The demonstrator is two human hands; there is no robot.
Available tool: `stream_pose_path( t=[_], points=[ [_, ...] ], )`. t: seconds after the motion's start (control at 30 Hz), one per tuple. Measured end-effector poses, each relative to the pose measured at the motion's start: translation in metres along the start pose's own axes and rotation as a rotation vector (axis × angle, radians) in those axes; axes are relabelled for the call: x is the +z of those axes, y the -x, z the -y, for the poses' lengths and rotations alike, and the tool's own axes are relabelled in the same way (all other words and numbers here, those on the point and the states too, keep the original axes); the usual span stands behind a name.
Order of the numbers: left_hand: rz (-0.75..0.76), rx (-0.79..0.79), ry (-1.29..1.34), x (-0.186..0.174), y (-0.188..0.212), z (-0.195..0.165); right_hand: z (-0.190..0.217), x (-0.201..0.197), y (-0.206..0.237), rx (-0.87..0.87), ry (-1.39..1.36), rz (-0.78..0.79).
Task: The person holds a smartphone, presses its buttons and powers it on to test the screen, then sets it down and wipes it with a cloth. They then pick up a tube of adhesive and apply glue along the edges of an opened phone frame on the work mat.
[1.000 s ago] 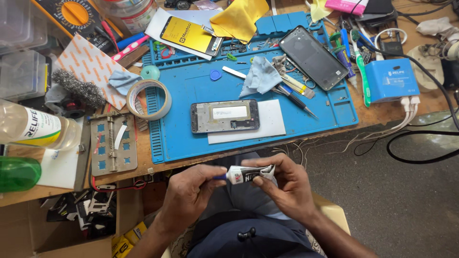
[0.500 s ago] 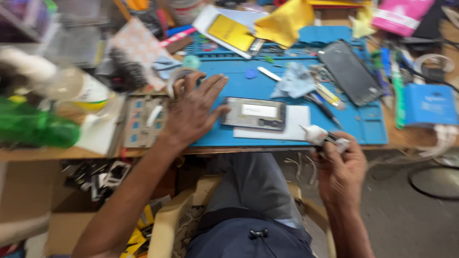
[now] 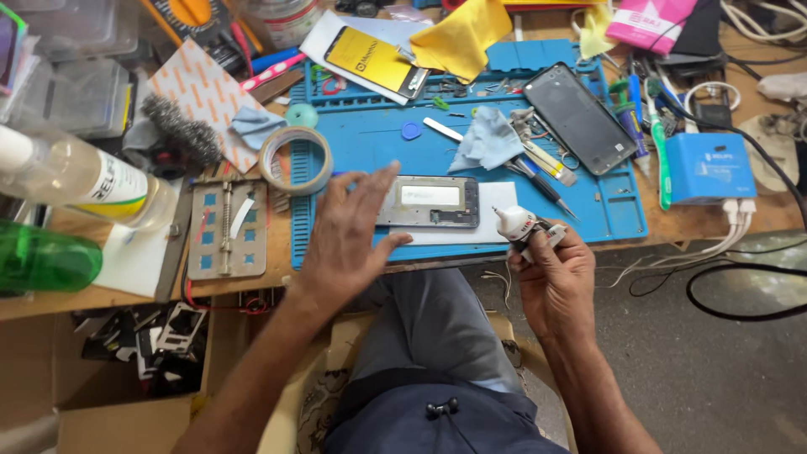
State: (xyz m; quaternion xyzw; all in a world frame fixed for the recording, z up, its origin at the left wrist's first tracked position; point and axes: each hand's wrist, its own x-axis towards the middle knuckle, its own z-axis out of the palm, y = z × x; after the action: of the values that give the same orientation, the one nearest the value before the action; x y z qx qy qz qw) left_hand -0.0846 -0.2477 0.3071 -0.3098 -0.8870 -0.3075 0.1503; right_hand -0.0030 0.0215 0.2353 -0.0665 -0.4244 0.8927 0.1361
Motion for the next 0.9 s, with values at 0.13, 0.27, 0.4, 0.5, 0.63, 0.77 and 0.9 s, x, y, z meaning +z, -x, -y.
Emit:
stream_pose_path(
  t=[0.13, 0.27, 0.4, 0.5, 0.63, 0.77, 0.9],
  points=[
    [-0.098, 0.113, 0.128, -0.004, -0.007, 0.003, 0.004, 0.002, -0.001, 0.022, 0.009, 0.006],
    [-0.101, 0.023, 0.475, 0.014, -0.006, -0.026, 0.001, 0.005, 0.004, 0.071, -0.006, 0.000],
    [-0.190, 0.029, 0.398, 0.019, -0.015, -0.032, 0.005, 0.003, 0.010, 0.078, -0.032, -0.017],
    [-0.149, 0.042, 0.145, 0.020, -0.042, -0.015, 0.017, -0.004, 0.011, 0.013, 0.009, -0.069],
    [-0.057, 0.142, 0.077, 0.040, -0.087, 0.002, 0.030, -0.016, 0.013, -0.058, 0.033, -0.113],
    [-0.057, 0.128, 0.066, 0.063, -0.113, 0.007, 0.029, -0.028, 0.016, -0.108, 0.026, -0.135],
    [-0.040, 0.237, 0.066, 0.098, -0.144, -0.004, 0.024, -0.036, 0.016, -0.108, 0.022, -0.140]
  ],
)
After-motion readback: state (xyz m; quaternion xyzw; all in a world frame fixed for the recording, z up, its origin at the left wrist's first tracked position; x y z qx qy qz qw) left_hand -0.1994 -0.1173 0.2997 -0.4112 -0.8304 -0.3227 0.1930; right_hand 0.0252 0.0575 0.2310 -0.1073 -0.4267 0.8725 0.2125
